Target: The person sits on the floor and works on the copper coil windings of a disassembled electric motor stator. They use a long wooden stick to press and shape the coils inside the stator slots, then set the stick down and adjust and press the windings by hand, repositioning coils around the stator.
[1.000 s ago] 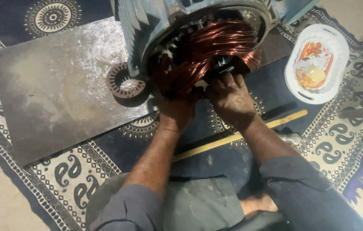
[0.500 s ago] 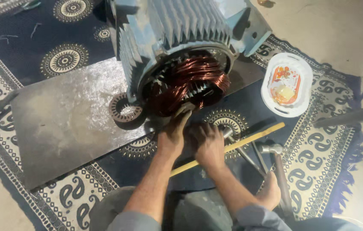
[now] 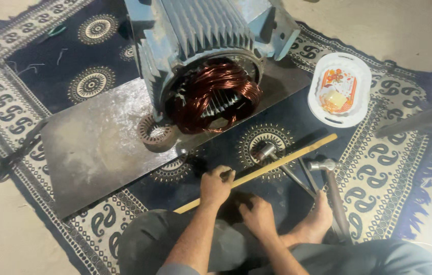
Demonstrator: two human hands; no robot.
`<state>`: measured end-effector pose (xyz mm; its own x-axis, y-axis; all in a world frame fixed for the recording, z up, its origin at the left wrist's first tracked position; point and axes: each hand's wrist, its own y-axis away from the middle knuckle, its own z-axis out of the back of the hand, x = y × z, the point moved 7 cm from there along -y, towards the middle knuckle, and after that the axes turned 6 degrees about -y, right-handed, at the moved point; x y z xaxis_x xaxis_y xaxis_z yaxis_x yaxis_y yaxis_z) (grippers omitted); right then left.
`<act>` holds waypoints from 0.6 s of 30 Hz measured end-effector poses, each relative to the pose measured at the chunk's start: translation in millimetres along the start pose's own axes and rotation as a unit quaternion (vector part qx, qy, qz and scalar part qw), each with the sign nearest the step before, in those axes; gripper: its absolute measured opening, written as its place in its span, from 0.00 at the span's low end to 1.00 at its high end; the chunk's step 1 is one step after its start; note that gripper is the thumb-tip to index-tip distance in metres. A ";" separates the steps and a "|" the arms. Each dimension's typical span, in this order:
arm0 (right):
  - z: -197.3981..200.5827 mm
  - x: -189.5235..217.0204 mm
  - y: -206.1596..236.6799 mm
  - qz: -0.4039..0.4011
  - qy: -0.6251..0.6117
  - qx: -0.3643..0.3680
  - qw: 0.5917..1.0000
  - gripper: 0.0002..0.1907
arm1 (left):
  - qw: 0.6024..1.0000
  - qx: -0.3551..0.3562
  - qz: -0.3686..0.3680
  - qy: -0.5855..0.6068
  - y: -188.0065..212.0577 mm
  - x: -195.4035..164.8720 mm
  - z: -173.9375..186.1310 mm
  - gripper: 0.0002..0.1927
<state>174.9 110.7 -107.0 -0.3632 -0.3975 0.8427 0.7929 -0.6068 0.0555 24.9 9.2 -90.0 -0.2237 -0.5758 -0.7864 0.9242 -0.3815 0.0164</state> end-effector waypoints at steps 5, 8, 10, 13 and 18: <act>3.5 -8.5 6.6 -0.237 -0.132 0.034 0.962 0.19 | 0.998 -0.017 0.039 -0.042 3.4 4.6 9.1 0.13; 7.2 0.4 3.7 -0.199 -0.131 0.029 0.971 0.18 | 0.996 -0.003 0.054 -0.069 10.3 -0.4 11.2 0.14; 9.7 5.9 -0.3 -0.130 -0.093 0.010 0.987 0.18 | 0.994 0.009 0.070 -0.080 14.7 -2.5 12.8 0.14; 3.3 -7.6 0.7 -0.157 -0.095 0.017 0.983 0.18 | 0.992 0.024 0.075 -0.098 17.6 -4.1 14.0 0.14; -0.3 -14.6 -1.2 -0.116 -0.107 -0.001 0.987 0.17 | 0.992 0.015 0.064 -0.108 17.6 -7.0 16.0 0.14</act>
<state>179.1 116.9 -119.6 -0.4236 -0.0928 0.9011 0.6987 -0.6665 0.2599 37.8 -5.0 -74.3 -0.1686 -0.7610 -0.6265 0.9407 -0.3140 0.1282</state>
